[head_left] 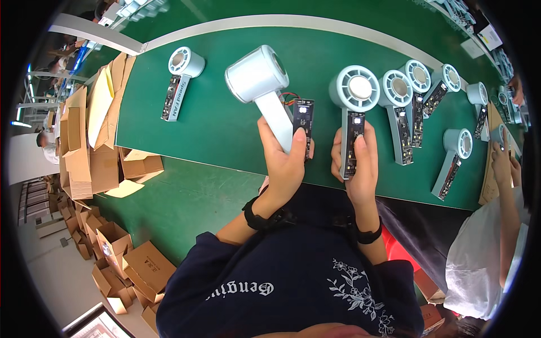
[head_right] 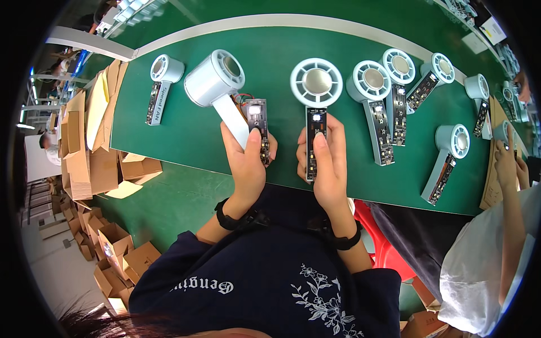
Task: The person tests handheld fan assemblies by pressing their circuit board buttons to activate the displays and placing the fans on the table.
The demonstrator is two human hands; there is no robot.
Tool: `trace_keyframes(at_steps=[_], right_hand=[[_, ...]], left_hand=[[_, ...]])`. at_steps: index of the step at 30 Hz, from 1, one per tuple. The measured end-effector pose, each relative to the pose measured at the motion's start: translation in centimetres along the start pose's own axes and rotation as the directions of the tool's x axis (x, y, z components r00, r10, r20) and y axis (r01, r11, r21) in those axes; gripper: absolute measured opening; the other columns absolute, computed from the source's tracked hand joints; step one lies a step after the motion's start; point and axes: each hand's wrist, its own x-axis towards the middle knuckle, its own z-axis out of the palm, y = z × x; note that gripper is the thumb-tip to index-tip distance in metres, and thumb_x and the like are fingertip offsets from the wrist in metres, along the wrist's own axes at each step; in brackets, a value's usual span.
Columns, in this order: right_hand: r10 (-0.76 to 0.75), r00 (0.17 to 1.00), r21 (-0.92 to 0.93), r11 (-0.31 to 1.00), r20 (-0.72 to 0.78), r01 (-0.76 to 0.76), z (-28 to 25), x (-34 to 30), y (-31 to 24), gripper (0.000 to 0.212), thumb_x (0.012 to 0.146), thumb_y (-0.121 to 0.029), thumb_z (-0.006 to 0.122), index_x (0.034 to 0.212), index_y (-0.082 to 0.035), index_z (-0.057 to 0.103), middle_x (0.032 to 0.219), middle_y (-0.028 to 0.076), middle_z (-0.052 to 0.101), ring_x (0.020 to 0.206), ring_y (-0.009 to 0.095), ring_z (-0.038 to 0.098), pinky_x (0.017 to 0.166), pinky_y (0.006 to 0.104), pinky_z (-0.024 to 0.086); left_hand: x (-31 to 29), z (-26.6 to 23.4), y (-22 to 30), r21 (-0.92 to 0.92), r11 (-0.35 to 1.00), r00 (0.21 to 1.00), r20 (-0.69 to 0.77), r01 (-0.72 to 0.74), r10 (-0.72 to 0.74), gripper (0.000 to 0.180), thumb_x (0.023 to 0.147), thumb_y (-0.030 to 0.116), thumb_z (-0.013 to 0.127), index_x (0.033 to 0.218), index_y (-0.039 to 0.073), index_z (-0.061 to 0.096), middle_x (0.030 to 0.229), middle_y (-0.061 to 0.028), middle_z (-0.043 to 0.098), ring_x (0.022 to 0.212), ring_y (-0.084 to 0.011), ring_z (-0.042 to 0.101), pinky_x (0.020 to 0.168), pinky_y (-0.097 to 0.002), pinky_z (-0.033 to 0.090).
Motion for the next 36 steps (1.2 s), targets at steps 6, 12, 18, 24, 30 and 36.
trace_keyframes(at_steps=[6,12,18,24,30,36], right_hand=[[-0.003,0.998,0.040,0.999,-0.055,0.005,0.2,0.0,-0.2,0.031,0.099,-0.024,0.033,0.117,0.000,0.037,0.092,0.008,0.048,0.053,0.006,0.040,0.036,0.0191,0.030],[-0.014,1.000,0.016,1.000,-0.013,0.014,0.0,-0.2,-0.2,0.033,0.099,-0.024,0.033,0.120,0.000,0.035,0.092,0.008,0.048,0.054,0.006,0.041,0.036,0.0189,0.031],[-0.019,1.000,0.014,1.000,-0.024,0.019,0.1,-0.3,0.3,0.034,0.098,-0.021,0.033,0.124,0.000,0.033,0.093,0.008,0.048,0.055,0.006,0.042,0.037,0.0183,0.031],[-0.036,0.998,0.023,0.999,-0.053,0.037,0.3,-0.4,0.2,0.031,0.099,-0.022,0.034,0.122,-0.001,0.035,0.091,0.007,0.048,0.054,0.005,0.041,0.037,0.0173,0.030],[-0.086,0.991,-0.019,0.996,-0.102,0.084,0.7,-0.1,0.3,0.029,0.100,-0.025,0.036,0.113,0.000,0.042,0.083,0.005,0.050,0.050,0.004,0.040,0.037,0.0172,0.029],[-0.065,0.994,-0.084,0.995,-0.085,0.058,0.7,-0.3,0.2,0.029,0.099,-0.026,0.036,0.109,0.000,0.044,0.078,0.004,0.050,0.048,0.003,0.041,0.036,0.0175,0.028]], left_hand=[[0.3,-0.1,0.4,-0.056,0.998,1.000,0.015,0.022,-0.021,0.037,0.092,0.004,0.046,0.124,0.002,0.026,0.092,-0.0071,0.049,0.061,-0.0101,0.049,0.050,-0.0239,0.042],[0.0,0.1,0.3,-0.034,0.999,0.999,0.003,0.038,-0.038,0.038,0.092,0.004,0.046,0.124,0.001,0.026,0.091,-0.0070,0.048,0.060,-0.0099,0.049,0.050,-0.0236,0.042],[-0.1,0.1,0.3,0.009,1.000,0.999,0.023,0.025,-0.025,0.040,0.092,0.004,0.046,0.125,0.002,0.024,0.092,-0.0073,0.049,0.060,-0.0095,0.048,0.050,-0.0230,0.042],[-0.1,0.1,0.3,0.011,1.000,0.999,0.043,0.006,-0.007,0.037,0.092,0.005,0.048,0.122,0.003,0.026,0.087,-0.0058,0.049,0.058,-0.0090,0.049,0.047,-0.0222,0.040],[0.9,-0.1,1.0,-0.044,0.990,0.990,0.047,0.135,-0.133,0.034,0.091,0.011,0.053,0.117,0.004,0.032,0.083,-0.0043,0.050,0.050,-0.0075,0.047,0.038,-0.0203,0.036],[1.1,0.1,1.4,-0.072,0.988,0.991,0.029,0.134,-0.132,0.031,0.091,0.015,0.056,0.113,0.005,0.037,0.084,-0.0039,0.051,0.047,-0.0066,0.045,0.035,-0.0195,0.033]])
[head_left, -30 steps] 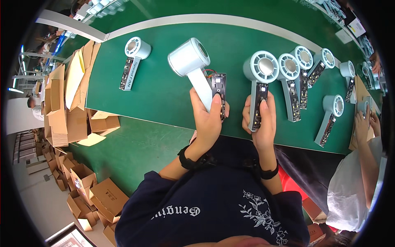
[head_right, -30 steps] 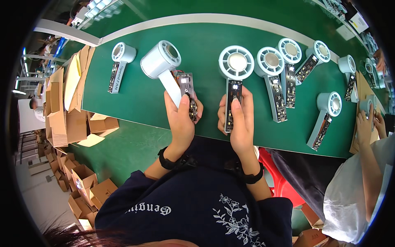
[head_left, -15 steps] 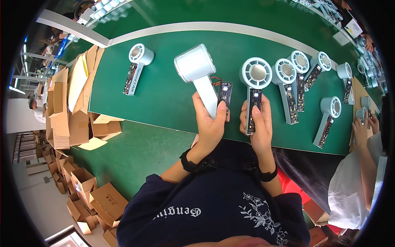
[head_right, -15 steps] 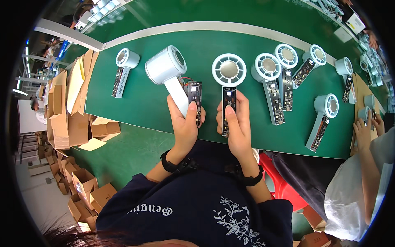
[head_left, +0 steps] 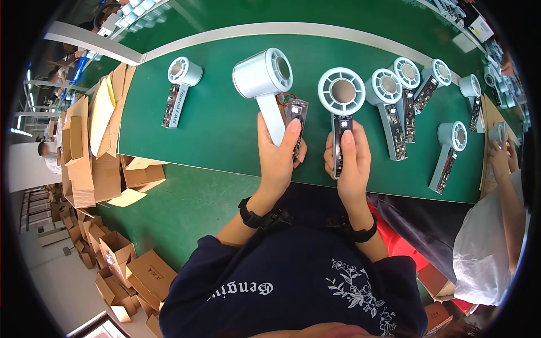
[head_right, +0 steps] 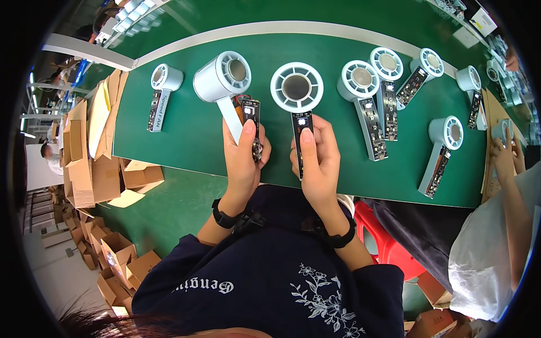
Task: The person tests handheld fan assemblies by pressing their circuit board buttons to activate the displays and placing the fans on the table.
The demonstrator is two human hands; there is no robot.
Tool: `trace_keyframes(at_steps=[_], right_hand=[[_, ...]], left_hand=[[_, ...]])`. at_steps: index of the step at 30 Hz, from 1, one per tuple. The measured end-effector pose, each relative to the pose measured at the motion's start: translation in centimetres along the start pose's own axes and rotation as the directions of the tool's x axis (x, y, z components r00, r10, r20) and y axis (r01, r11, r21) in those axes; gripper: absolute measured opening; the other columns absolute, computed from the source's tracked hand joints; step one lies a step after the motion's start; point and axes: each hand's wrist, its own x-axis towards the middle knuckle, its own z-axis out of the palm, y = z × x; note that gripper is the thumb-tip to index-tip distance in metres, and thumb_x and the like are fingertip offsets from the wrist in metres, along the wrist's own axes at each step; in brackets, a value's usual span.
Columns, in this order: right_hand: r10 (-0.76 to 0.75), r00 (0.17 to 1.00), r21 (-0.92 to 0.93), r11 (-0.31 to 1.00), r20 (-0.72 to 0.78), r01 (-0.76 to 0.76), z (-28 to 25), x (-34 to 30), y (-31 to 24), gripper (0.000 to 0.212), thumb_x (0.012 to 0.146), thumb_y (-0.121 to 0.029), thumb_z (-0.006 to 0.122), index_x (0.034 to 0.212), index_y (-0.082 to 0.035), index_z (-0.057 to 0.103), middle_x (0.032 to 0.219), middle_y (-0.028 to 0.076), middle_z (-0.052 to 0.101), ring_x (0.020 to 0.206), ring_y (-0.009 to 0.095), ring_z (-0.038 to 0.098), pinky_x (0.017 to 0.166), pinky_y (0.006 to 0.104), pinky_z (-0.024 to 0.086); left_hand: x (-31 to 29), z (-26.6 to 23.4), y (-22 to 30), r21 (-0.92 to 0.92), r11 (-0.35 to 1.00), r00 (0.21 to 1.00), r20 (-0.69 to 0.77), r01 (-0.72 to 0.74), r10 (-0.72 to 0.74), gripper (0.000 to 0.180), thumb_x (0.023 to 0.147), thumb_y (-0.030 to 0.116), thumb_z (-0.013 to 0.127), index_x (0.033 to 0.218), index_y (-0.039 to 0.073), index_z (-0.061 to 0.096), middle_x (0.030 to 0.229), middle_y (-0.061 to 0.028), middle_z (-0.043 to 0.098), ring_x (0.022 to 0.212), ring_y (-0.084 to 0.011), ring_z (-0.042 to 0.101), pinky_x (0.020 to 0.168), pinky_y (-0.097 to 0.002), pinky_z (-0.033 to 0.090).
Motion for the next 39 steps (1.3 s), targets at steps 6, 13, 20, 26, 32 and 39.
trace_keyframes(at_steps=[6,13,20,26,32,39], right_hand=[[0.007,1.000,0.055,0.998,-0.011,-0.007,0.0,-0.1,-0.2,0.027,0.099,-0.025,0.037,0.108,0.000,0.045,0.077,0.003,0.050,0.047,0.003,0.040,0.036,0.0175,0.028],[0.003,1.000,0.036,0.999,-0.005,-0.003,0.0,-0.2,-0.1,0.026,0.099,-0.024,0.036,0.105,0.000,0.045,0.077,0.004,0.050,0.046,0.003,0.040,0.036,0.0178,0.027],[0.000,1.000,0.045,0.999,0.008,-0.001,-0.2,-0.1,0.2,0.026,0.099,-0.024,0.036,0.105,0.000,0.045,0.077,0.004,0.050,0.046,0.004,0.039,0.036,0.0182,0.027],[-0.050,0.999,0.071,0.996,-0.007,0.050,-1.0,-0.5,-0.4,0.025,0.099,-0.021,0.037,0.109,0.000,0.043,0.078,0.005,0.050,0.046,0.004,0.038,0.037,0.0180,0.028],[-0.200,0.978,-0.075,0.978,-0.063,0.195,-4.0,-1.1,-2.5,0.026,0.098,-0.020,0.042,0.114,0.001,0.041,0.079,0.004,0.049,0.047,0.004,0.037,0.040,0.0174,0.027],[-0.555,0.828,-0.543,0.720,-0.080,0.431,-8.0,-1.5,-7.0,0.036,0.095,-0.026,0.047,0.115,0.003,0.043,0.081,0.004,0.051,0.051,0.004,0.040,0.046,0.0172,0.030]], left_hand=[[-0.3,-0.1,-0.7,-0.013,0.998,0.997,0.027,-0.068,0.068,0.033,0.090,0.013,0.057,0.116,0.004,0.038,0.086,-0.0040,0.053,0.052,-0.0059,0.047,0.038,-0.0202,0.036],[-0.4,0.4,0.1,-0.021,0.998,0.998,-0.041,-0.053,0.052,0.038,0.087,0.008,0.060,0.118,0.004,0.039,0.085,-0.0029,0.054,0.054,-0.0049,0.047,0.040,-0.0197,0.037],[-0.4,0.7,0.1,0.037,0.994,0.993,-0.055,-0.106,0.107,0.039,0.084,0.005,0.063,0.117,0.004,0.041,0.082,-0.0025,0.054,0.054,-0.0044,0.047,0.040,-0.0191,0.036],[-0.7,1.5,0.1,0.028,0.995,0.995,-0.027,-0.094,0.094,0.040,0.084,0.006,0.063,0.117,0.003,0.042,0.080,-0.0023,0.054,0.052,-0.0047,0.046,0.040,-0.0190,0.035],[-1.1,1.4,0.8,0.143,0.981,0.991,-0.004,-0.131,0.133,0.044,0.083,0.005,0.064,0.120,0.003,0.040,0.078,-0.0021,0.052,0.051,-0.0050,0.045,0.040,-0.0191,0.034],[-0.3,3.3,2.4,0.163,0.960,0.973,0.071,-0.227,0.218,0.044,0.082,0.005,0.066,0.118,0.003,0.041,0.076,-0.0017,0.052,0.049,-0.0050,0.044,0.040,-0.0190,0.033]])
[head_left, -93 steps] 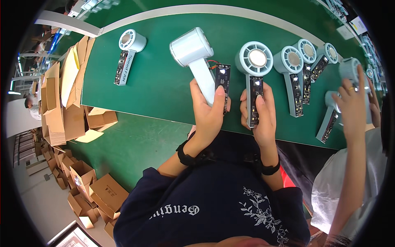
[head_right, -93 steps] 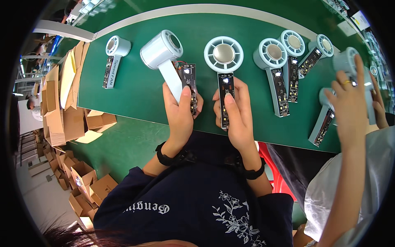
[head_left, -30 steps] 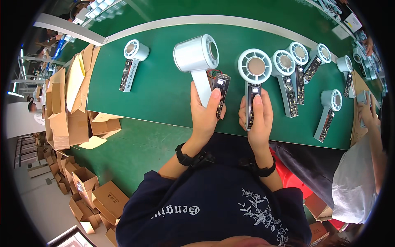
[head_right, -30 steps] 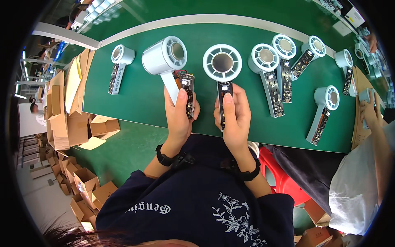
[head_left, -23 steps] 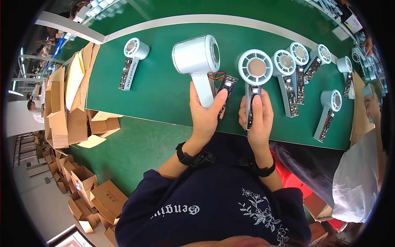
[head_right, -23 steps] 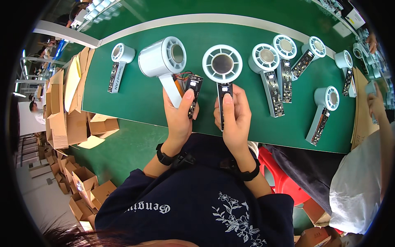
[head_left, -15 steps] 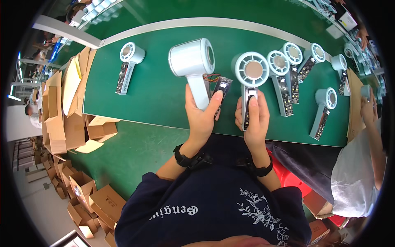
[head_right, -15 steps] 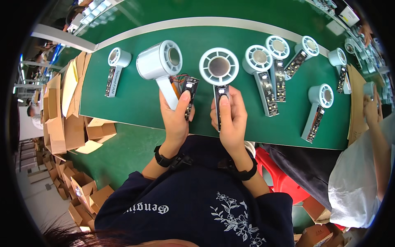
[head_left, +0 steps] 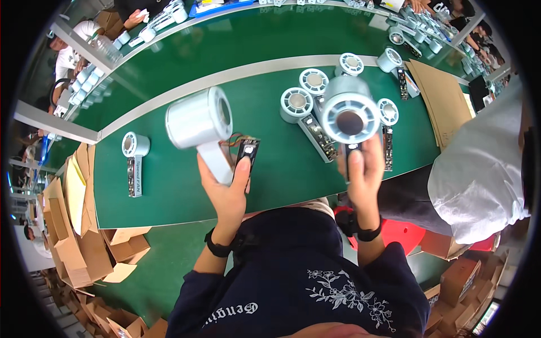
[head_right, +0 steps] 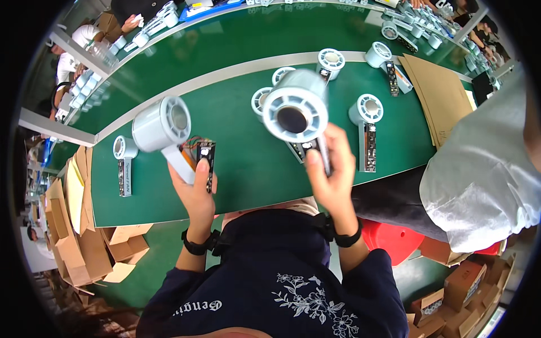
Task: The person tests handheld fan assemblies by pressing their circuit board buttons to activate the displays and placing the fans on the table.
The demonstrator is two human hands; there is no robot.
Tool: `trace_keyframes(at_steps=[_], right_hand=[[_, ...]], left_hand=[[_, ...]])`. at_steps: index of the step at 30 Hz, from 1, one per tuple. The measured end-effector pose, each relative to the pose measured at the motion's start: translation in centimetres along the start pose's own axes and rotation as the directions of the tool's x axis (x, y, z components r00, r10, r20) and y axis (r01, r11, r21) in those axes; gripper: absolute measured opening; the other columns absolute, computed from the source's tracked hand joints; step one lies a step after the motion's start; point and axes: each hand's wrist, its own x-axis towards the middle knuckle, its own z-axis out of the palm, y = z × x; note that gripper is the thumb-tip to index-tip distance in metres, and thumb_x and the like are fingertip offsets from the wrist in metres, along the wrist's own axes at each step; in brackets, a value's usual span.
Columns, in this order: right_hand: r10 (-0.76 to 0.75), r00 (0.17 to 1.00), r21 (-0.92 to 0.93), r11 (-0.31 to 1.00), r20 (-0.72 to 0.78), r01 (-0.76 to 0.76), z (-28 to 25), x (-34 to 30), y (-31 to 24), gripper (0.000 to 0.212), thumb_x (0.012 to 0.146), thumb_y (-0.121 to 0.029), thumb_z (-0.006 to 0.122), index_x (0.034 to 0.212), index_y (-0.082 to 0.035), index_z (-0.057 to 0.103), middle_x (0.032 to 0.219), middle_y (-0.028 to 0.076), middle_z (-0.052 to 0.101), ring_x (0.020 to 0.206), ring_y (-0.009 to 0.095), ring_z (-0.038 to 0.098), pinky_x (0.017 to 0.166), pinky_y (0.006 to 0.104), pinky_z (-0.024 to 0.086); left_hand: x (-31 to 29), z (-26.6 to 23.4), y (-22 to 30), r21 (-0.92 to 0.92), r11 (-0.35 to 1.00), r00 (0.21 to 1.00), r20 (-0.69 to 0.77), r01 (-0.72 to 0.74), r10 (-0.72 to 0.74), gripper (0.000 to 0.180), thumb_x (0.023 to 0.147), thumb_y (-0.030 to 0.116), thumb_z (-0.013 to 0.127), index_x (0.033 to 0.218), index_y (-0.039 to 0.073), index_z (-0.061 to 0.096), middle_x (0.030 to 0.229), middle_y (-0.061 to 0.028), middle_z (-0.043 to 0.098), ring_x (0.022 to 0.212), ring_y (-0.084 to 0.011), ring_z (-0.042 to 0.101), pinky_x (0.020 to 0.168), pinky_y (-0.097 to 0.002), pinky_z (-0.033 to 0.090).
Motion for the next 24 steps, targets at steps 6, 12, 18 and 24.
trace_keyframes(at_steps=[6,12,18,24], right_hand=[[-0.053,0.997,-0.061,0.997,-0.049,0.050,-3.1,1.7,0.0,0.040,0.096,-0.028,0.045,0.119,0.004,0.041,0.081,0.005,0.051,0.050,0.004,0.039,0.044,0.0181,0.029],[-0.101,0.993,-0.039,0.994,-0.066,0.098,-3.8,2.5,-0.7,0.042,0.096,-0.030,0.045,0.120,0.004,0.040,0.081,0.007,0.051,0.049,0.004,0.039,0.042,0.0182,0.028],[-0.105,0.992,-0.035,0.994,-0.064,0.103,-4.0,2.2,-0.8,0.042,0.097,-0.030,0.044,0.120,0.004,0.040,0.082,0.008,0.051,0.049,0.004,0.039,0.041,0.0182,0.028],[-0.009,0.993,0.058,0.998,-0.114,0.016,-5.0,2.2,-1.2,0.037,0.096,-0.028,0.045,0.116,0.003,0.042,0.081,0.007,0.051,0.048,0.005,0.039,0.041,0.0188,0.028]], left_hand=[[1.1,1.6,1.2,0.020,0.999,0.998,0.056,0.029,-0.031,0.041,0.080,0.007,0.069,0.113,0.003,0.045,0.073,-0.0002,0.052,0.049,-0.0045,0.045,0.041,-0.0185,0.034],[1.5,2.2,1.3,0.027,0.999,0.994,0.107,0.019,-0.022,0.039,0.080,0.009,0.070,0.110,0.004,0.046,0.072,0.0006,0.052,0.050,-0.0037,0.045,0.041,-0.0181,0.034],[1.3,2.6,1.3,0.013,0.999,0.990,0.134,0.041,-0.042,0.037,0.080,0.009,0.071,0.108,0.005,0.047,0.072,0.0009,0.052,0.050,-0.0031,0.045,0.041,-0.0181,0.034],[1.3,3.3,1.5,0.010,0.995,0.983,0.154,0.098,-0.098,0.035,0.082,0.013,0.069,0.106,0.005,0.046,0.073,0.0009,0.052,0.049,-0.0029,0.045,0.041,-0.0183,0.033]])
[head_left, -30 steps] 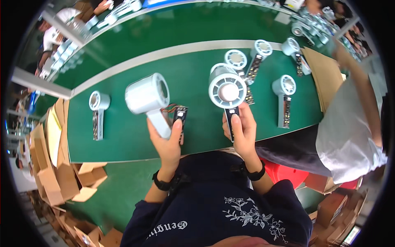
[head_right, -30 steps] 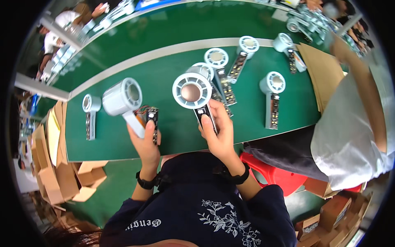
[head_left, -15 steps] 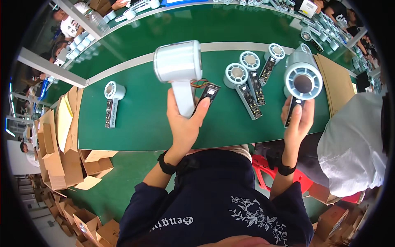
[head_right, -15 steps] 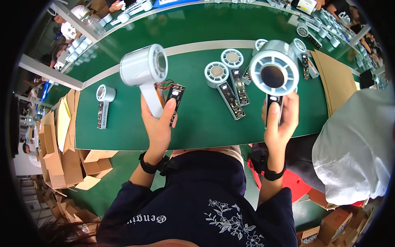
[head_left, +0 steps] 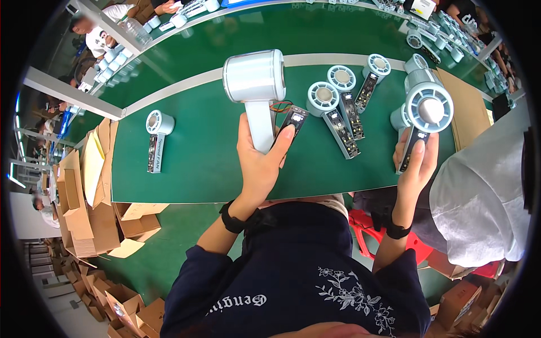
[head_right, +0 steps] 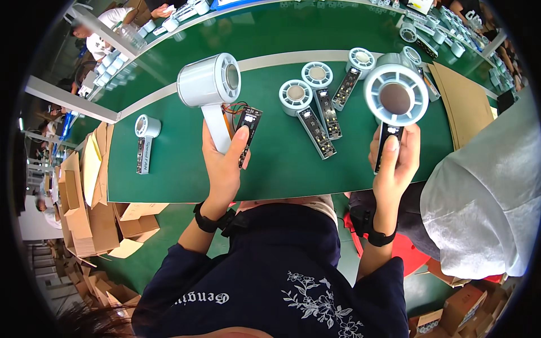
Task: The person tests handheld fan assemblies by pressing their circuit board buttons to activate the displays and placing the fans on the table.
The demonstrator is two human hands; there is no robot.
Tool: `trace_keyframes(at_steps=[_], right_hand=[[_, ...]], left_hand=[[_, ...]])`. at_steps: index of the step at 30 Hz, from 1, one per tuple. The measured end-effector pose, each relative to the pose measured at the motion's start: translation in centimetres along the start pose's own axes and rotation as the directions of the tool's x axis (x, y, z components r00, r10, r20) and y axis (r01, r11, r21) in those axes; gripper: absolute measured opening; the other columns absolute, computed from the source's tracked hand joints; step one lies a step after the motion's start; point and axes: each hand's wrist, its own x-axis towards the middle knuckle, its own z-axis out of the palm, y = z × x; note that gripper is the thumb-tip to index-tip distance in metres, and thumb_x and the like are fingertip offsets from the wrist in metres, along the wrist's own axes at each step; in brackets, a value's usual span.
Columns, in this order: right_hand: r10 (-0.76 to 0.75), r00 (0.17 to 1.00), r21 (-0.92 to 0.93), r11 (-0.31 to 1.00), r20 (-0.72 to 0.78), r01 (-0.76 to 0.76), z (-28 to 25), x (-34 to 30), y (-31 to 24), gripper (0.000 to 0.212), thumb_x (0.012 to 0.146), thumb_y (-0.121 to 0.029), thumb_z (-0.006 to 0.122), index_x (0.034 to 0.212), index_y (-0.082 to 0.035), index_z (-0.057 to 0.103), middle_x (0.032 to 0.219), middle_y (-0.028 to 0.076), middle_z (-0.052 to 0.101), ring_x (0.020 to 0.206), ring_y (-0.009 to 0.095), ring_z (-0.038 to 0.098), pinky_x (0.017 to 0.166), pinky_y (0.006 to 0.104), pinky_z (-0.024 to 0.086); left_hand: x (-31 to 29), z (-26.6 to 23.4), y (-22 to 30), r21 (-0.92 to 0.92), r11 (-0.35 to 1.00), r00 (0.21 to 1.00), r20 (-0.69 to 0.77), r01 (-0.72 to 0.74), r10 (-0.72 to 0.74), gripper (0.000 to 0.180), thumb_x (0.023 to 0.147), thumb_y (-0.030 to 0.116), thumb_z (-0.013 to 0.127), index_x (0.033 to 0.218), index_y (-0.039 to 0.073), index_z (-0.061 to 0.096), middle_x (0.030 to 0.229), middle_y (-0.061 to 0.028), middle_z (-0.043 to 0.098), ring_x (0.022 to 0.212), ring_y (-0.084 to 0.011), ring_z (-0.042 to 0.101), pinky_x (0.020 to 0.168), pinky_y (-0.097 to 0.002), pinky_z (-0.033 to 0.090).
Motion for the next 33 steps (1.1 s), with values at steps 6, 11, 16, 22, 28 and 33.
trace_keyframes(at_steps=[6,11,16,22,28,33], right_hand=[[0.382,0.924,0.249,0.896,-0.006,-0.369,-4.3,0.9,0.3,0.026,0.094,-0.028,0.048,0.097,-0.002,0.051,0.071,0.003,0.051,0.047,0.006,0.039,0.042,0.0193,0.028],[0.440,0.868,-0.103,0.876,-0.230,-0.472,-7.7,0.8,1.5,0.023,0.093,-0.027,0.051,0.088,-0.004,0.052,0.064,0.001,0.049,0.047,0.006,0.040,0.043,0.0194,0.029],[0.494,0.848,-0.129,0.844,-0.193,-0.521,-10.1,0.5,3.5,0.022,0.090,-0.025,0.055,0.087,-0.004,0.052,0.063,0.002,0.050,0.052,0.009,0.045,0.048,0.0233,0.034],[0.485,0.874,-0.664,0.656,0.007,-0.359,-11.0,2.3,5.5,0.035,0.089,-0.036,0.056,0.089,0.000,0.052,0.066,0.006,0.054,0.061,0.015,0.052,0.055,0.0287,0.039],[0.547,0.831,-0.943,0.321,0.104,-0.093,-12.0,9.3,2.3,0.042,0.087,-0.043,0.056,0.090,-0.001,0.055,0.063,0.007,0.053,0.061,0.016,0.055,0.054,0.0295,0.040],[0.584,0.811,-0.891,0.385,0.031,-0.242,-11.3,22.0,3.6,0.045,0.084,-0.044,0.055,0.090,0.000,0.059,0.069,0.016,0.063,0.057,0.030,0.060,0.058,0.0392,0.049]], left_hand=[[0.8,2.2,0.7,-0.018,0.925,0.888,0.288,0.379,-0.358,0.037,0.086,0.029,0.065,0.105,0.004,0.045,0.072,0.0001,0.050,0.048,-0.0041,0.044,0.039,-0.0187,0.029],[1.5,7.4,-0.2,0.035,0.879,0.769,0.467,0.476,-0.436,0.041,0.086,0.034,0.064,0.105,0.004,0.044,0.071,-0.0003,0.048,0.047,-0.0052,0.043,0.040,-0.0193,0.027],[3.3,11.5,-3.4,0.112,0.849,0.596,0.665,0.516,-0.450,0.041,0.086,0.034,0.065,0.103,0.003,0.044,0.071,0.0005,0.046,0.049,-0.0057,0.043,0.041,-0.0199,0.027],[4.0,14.3,-7.3,0.180,0.875,0.607,0.657,0.449,-0.447,0.045,0.086,0.038,0.064,0.105,0.003,0.042,0.073,0.0004,0.044,0.055,-0.0072,0.047,0.044,-0.0202,0.033],[5.5,14.6,-6.3,0.377,0.685,0.480,0.507,0.623,-0.716,0.037,0.090,0.042,0.055,0.098,0.008,0.046,0.083,0.0009,0.044,0.067,-0.0087,0.046,0.062,-0.0252,0.042],[5.7,14.7,-7.5,0.384,0.666,0.496,0.456,0.640,-0.739,0.055,0.089,0.047,0.053,0.119,0.003,0.037,0.090,-0.0033,0.047,0.072,-0.0109,0.051,0.064,-0.0263,0.047]])
